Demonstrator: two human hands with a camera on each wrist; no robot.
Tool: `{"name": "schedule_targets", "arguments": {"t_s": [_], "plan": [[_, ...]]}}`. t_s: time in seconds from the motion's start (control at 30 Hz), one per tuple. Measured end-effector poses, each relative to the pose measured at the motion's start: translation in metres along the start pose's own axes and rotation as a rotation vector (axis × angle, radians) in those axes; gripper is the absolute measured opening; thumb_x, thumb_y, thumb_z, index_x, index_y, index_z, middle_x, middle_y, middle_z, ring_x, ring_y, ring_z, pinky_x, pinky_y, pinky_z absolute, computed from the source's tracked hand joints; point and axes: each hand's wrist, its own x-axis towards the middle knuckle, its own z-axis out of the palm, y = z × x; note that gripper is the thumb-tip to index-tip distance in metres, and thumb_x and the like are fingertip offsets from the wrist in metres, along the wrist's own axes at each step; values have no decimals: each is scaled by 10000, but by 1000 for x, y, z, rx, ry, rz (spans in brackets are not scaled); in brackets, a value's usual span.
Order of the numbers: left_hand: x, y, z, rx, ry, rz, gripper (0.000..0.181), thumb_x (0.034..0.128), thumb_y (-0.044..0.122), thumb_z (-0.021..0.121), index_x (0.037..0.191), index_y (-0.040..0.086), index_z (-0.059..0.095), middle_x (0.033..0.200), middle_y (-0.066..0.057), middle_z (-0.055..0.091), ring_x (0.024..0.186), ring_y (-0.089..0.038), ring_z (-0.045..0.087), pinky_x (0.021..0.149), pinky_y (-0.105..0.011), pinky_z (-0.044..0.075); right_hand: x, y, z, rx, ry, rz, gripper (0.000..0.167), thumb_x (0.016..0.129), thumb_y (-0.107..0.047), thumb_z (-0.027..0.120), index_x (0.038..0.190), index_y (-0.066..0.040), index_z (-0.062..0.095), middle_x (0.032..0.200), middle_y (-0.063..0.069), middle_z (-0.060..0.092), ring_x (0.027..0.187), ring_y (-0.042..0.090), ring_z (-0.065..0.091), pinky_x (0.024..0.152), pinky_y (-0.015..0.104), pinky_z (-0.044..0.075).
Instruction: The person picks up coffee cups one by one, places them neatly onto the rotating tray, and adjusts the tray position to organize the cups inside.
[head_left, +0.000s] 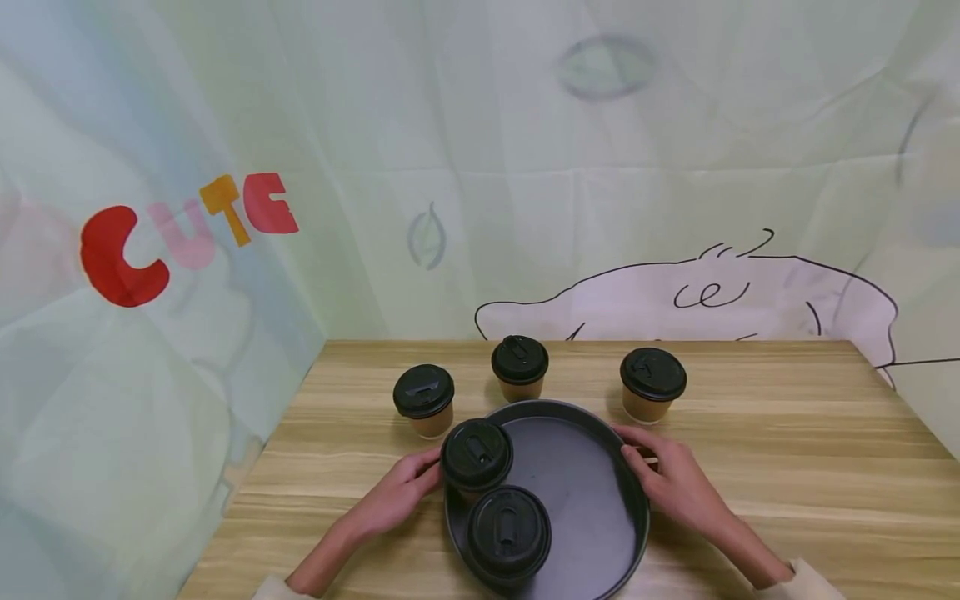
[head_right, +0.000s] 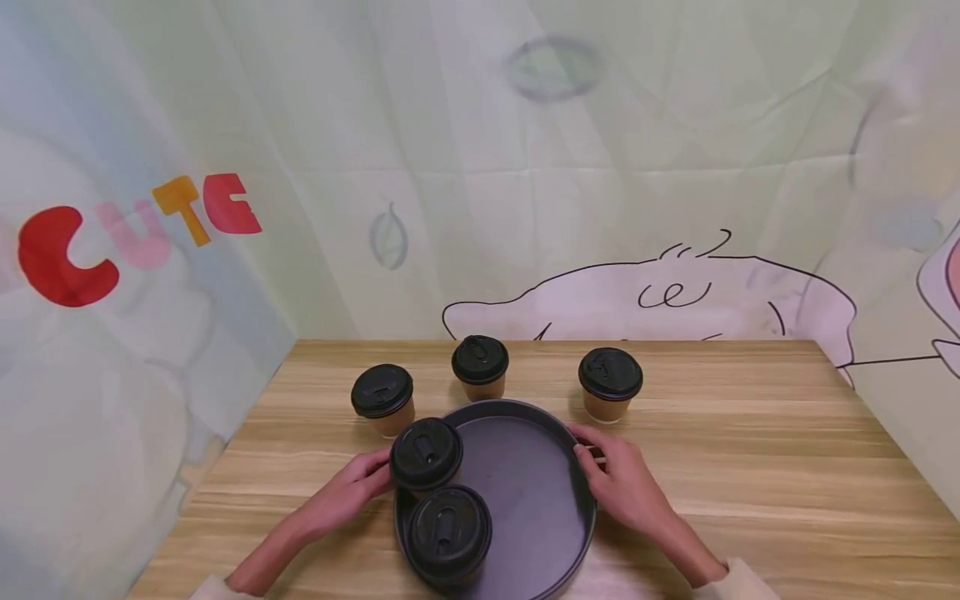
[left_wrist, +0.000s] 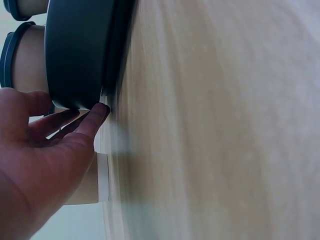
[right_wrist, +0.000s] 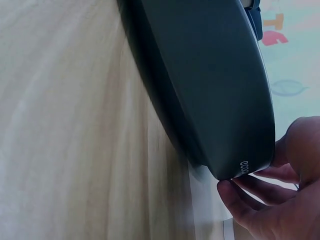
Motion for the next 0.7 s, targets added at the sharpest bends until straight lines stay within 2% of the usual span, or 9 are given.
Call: {"name": "schedule_targets", "arguments": {"t_s": [0.23, 0.5, 0.7], "plan": [[1, -1, 0, -21, -7, -10, 483, 1143, 223, 416, 1542, -48, 431, 1567, -223, 446, 1405, -285, 448, 1084, -253, 427, -7, -1, 1, 1, 17, 23, 327, 1039, -34, 606, 1359, -23, 668, 1237, 128, 717, 1116, 276, 688, 844, 349, 608], [0, 0, 1, 13, 6, 16, 493, 1138, 219, 428, 1539, -67, 424, 1574, -242, 426, 1415, -290, 427, 1090, -246, 417, -15, -2, 3, 8, 41, 35, 328, 1028, -28, 615, 1350, -40, 677, 1211, 94, 718, 1084, 270, 688, 827, 300, 601], [0, 2, 1, 8, 11, -1, 491, 1135, 203, 432, 1541, -73, 414, 1581, -238, 418, 1430, -314, 406, 1101, -276, 418, -21, -5, 4, 8, 57, 38, 342, 1022, -8, 616, 1356, -56, 673, 1179, 81, 729, 1057, 257, 697, 802, 266, 599]]}}
